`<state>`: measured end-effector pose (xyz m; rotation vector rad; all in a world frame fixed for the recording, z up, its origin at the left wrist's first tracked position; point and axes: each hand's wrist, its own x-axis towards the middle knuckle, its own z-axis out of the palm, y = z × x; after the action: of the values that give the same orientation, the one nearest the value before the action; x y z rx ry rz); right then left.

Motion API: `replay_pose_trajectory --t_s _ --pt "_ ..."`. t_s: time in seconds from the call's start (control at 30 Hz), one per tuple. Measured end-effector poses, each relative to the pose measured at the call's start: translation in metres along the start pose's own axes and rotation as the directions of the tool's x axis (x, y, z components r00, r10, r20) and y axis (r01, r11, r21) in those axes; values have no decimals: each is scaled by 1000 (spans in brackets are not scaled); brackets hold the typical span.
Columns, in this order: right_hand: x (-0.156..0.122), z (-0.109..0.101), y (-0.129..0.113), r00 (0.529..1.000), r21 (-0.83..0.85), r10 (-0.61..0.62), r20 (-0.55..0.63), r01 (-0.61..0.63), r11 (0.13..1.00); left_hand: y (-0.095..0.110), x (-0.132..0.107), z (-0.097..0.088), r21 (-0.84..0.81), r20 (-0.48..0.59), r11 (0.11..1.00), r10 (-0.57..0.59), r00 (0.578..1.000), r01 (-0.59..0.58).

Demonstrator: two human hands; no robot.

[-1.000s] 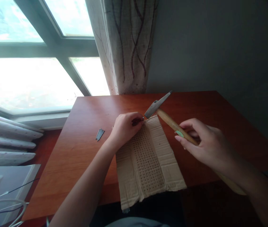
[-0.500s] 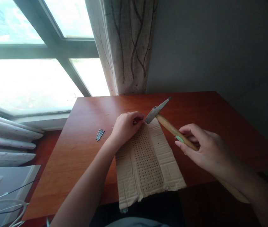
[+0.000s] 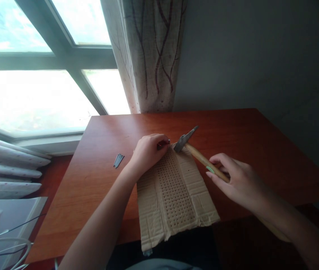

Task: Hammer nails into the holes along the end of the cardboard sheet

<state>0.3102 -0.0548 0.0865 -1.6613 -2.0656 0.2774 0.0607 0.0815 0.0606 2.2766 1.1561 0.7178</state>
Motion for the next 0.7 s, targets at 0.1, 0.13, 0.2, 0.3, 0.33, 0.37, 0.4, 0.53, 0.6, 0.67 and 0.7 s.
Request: replay_pose_trajectory --t_s 0.1,0.13,0.2,0.3,0.33,0.37,0.4,0.53,0.6,0.67,0.7 --pt "2 -1 1 1000 10 7 2 -7 1000 0 0 0 -9 -5 1000 0 1000 0" --pt "3 -2 0 1000 14 11 -1 -11 1000 1 0 0 -9 -5 1000 -3 1000 3" --pt "6 -5 -2 1000 18 17 -23 -16 1000 0 0 1 -14 -7 1000 -11 1000 11" --pt "14 -12 -10 999 12 6 -51 -6 1000 -1 0 2 -44 -12 999 -15 1000 14" --pt "17 -15 -14 998 8 -5 -55 5 1000 -2 0 2 -54 -14 998 -14 1000 13" --pt "20 -17 -17 998 5 -19 -57 19 1000 -3 0 3 -61 -16 998 -13 1000 12" --pt "23 -18 -20 998 2 -34 -59 34 999 -3 0 3 -65 -17 998 -13 1000 12" --pt "30 -16 -25 996 -36 -75 -52 73 997 -3 0 3 -65 -18 998 -11 1000 10" --pt "31 -14 -24 996 -64 -87 -28 85 994 -3 -1 2 -63 -14 998 -13 1000 12" --pt "30 -14 -23 996 -75 -94 -10 93 993 -2 -1 2 -64 -9 998 -13 1000 13" --pt "30 -14 -23 995 -73 -95 -11 94 993 -2 -1 2 -64 -7 998 -12 1000 12"
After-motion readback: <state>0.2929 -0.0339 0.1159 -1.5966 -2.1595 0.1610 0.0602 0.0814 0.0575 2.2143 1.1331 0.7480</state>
